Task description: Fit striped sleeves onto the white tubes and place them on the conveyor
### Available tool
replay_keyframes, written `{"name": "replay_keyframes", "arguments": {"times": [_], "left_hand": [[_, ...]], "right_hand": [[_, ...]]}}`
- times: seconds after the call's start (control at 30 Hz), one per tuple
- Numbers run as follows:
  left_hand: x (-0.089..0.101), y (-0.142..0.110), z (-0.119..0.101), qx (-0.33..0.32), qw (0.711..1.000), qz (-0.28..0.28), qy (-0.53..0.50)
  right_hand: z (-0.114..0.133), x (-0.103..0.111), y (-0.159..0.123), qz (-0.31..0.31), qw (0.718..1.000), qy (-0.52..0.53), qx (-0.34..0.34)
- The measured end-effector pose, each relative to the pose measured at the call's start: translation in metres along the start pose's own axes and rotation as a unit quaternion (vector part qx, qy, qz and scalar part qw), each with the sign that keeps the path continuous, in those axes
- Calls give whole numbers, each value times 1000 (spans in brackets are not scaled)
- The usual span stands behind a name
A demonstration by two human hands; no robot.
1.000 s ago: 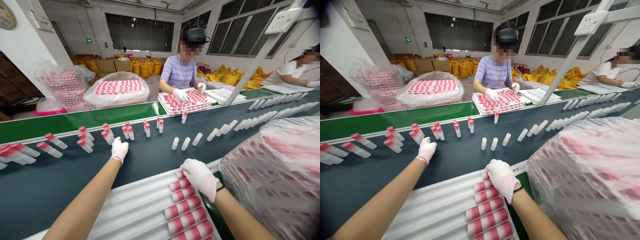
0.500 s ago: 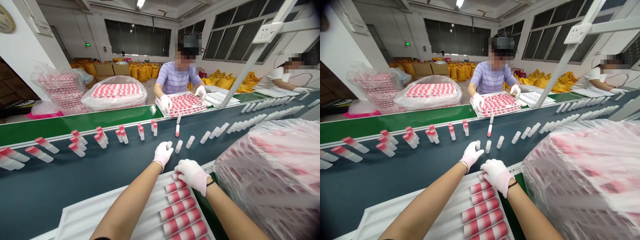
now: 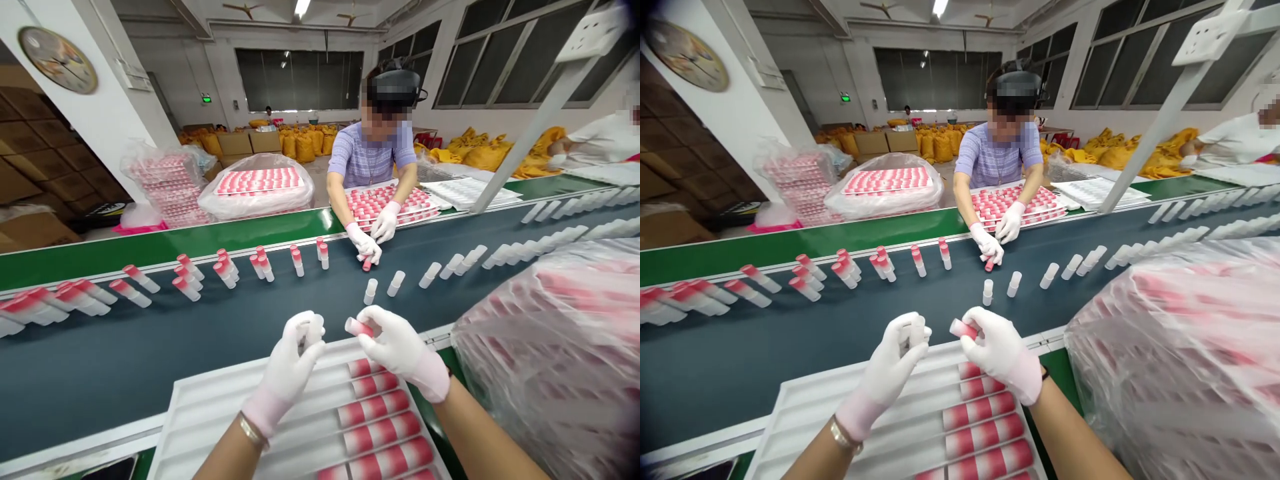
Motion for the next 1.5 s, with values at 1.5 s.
{"name": "replay_keyframes", "arguments": {"times": [1.5], "left_hand": [[17, -135, -90, -66, 986, -136, -64]], "right_hand": [[175, 100, -68, -141, 957, 237, 95]]}}
Point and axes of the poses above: each hand's wrist, its own y-axis towards the middle knuckle, its own x-axis out of the back of the hand, z = x × y, the point moved 9 cm from there along y, towards the middle knuckle, and after that the axes turned 13 degrees about -y, right-handed, at the moved point
